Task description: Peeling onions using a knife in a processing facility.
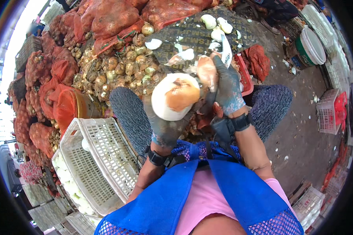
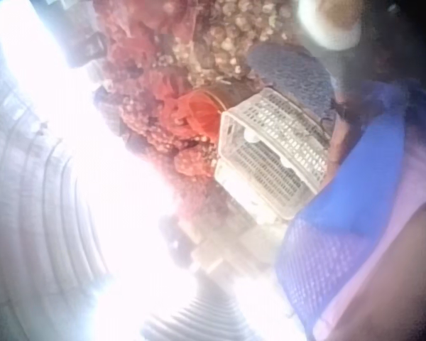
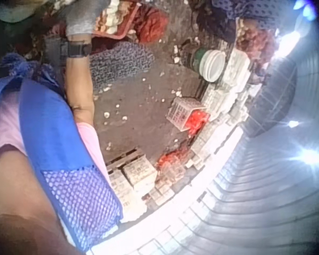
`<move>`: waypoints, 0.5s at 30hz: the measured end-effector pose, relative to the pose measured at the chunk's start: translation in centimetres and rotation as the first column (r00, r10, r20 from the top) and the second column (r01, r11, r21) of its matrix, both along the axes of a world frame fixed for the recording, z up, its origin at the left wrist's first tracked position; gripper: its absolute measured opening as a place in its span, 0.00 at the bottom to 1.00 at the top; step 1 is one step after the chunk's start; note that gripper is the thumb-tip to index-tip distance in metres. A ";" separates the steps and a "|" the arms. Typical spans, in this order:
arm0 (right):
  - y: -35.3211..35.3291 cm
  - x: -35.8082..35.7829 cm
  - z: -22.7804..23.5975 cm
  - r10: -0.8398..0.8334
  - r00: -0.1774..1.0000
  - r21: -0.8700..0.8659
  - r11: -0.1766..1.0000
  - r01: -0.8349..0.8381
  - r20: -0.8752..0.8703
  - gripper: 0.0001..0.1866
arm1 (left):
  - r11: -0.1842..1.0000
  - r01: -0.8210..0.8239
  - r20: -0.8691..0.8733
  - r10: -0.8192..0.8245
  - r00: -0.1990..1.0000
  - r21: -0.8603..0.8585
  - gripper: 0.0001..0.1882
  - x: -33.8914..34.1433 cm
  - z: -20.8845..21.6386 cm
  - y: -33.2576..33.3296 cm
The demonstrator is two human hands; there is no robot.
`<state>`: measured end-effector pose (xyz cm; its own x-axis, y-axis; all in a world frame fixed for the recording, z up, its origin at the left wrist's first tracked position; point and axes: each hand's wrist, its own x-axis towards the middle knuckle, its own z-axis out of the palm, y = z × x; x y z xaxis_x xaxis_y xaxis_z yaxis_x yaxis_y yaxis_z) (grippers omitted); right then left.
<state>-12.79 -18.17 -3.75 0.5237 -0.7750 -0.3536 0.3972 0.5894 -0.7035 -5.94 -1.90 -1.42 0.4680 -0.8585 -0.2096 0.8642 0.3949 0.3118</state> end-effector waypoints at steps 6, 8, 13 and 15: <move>-1.4 -2.3 -4.2 -0.440 0.577 -0.726 0.410 -0.552 -0.688 0.19 | 0.994 -0.090 0.058 0.094 0.994 -0.064 0.41 1.4 0.6 -1.1; 0.1 -2.4 -2.5 -0.489 0.638 -0.804 0.364 -0.470 -0.595 0.17 | 0.984 -0.173 0.127 0.176 0.976 -0.035 0.43 1.6 0.8 -1.5; 4.8 -2.9 3.3 -0.228 0.908 -0.931 0.182 -0.315 -0.352 0.12 | 0.974 -0.228 0.158 0.226 0.961 -0.004 0.39 2.1 1.2 -1.6; 5.6 -3.0 4.2 -0.216 0.872 -0.897 0.053 -0.440 -0.440 0.14 | 0.969 -0.215 0.192 0.190 0.963 0.119 0.37 2.4 0.8 -0.9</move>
